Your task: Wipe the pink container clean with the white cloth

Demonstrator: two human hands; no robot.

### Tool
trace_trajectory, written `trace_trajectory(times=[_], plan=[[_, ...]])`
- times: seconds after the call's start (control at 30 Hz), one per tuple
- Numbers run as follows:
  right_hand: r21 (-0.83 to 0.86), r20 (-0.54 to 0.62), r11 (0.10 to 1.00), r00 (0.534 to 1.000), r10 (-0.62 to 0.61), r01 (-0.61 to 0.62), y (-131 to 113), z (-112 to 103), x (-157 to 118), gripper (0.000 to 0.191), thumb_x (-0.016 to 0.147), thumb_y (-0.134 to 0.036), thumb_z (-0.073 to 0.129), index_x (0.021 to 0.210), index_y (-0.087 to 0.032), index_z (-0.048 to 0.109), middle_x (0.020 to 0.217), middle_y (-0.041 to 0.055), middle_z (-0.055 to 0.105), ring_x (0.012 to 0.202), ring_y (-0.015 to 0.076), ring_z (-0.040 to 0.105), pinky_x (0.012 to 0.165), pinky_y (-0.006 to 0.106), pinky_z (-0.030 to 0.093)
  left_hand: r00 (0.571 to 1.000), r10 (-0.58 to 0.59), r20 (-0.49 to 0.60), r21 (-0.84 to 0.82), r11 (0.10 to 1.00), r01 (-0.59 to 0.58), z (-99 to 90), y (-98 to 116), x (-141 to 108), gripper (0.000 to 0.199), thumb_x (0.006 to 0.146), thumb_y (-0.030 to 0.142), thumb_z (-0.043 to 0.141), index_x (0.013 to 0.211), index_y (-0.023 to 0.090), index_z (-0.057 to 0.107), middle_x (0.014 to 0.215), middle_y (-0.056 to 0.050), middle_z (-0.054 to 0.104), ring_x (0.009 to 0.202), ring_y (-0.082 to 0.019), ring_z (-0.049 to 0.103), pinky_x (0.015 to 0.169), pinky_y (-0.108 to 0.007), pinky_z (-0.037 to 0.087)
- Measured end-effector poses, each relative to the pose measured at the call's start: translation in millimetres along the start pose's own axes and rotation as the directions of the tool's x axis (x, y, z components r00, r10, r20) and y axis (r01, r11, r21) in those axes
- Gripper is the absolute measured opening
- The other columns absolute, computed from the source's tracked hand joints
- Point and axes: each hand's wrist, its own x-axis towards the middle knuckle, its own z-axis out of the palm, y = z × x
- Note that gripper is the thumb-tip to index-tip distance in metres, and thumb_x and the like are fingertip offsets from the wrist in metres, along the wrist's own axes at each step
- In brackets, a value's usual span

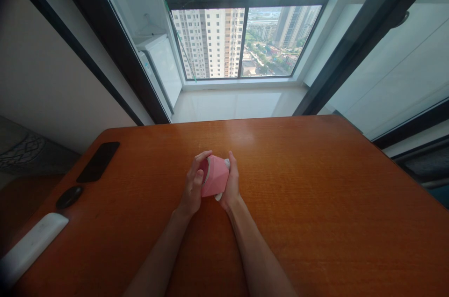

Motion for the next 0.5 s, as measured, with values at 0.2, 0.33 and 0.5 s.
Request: trace_trajectory(times=[0.2, 0.33, 0.5], plan=[[-0.112, -0.018, 0.984, 0.990, -0.141, 0.138, 21, -2, -8, 0.062, 0.084, -0.086, 0.072, 0.070, -0.026, 0.064, 0.045, -0.0036, 0.055, 0.041, 0.0182, 0.050, 0.040, 0.031, 0.039, 0.993, -0.116, -0.007, -0.180, 0.977, 0.113, -0.1, -4, -5, 0.060, 0.117, 0.065, 0.029, 0.152, 0.027, 0.061, 0.153, -0.010, 0.066, 0.142, -0.033, 0.061, 0.127, -0.049, 0.043], [-0.087, 0.003, 0.991, 0.995, -0.099, 0.099, 18, -4, -4, 0.058, 0.087, -0.081, 0.073, 0.070, -0.027, 0.063, 0.044, -0.0039, 0.054, 0.046, 0.0201, 0.057, 0.042, 0.031, 0.043, 0.993, -0.121, -0.013, -0.155, 0.981, 0.117, 0.9, -6, -5, 0.066, 0.115, 0.071, 0.030, 0.154, 0.027, 0.061, 0.156, -0.011, 0.064, 0.145, -0.034, 0.059, 0.129, -0.049, 0.041], [0.060, -0.061, 0.998, 0.998, 0.027, -0.023, 0, -1, 3, 0.053, 0.083, -0.070, 0.084, 0.068, -0.026, 0.058, 0.055, -0.0031, 0.064, 0.054, 0.0202, 0.064, 0.054, 0.032, 0.055, 0.999, -0.043, 0.019, -0.033, 0.999, 0.043, 0.1, -2, -2, 0.073, 0.112, 0.078, 0.035, 0.160, 0.027, 0.056, 0.162, -0.012, 0.059, 0.151, -0.036, 0.054, 0.131, -0.050, 0.038]])
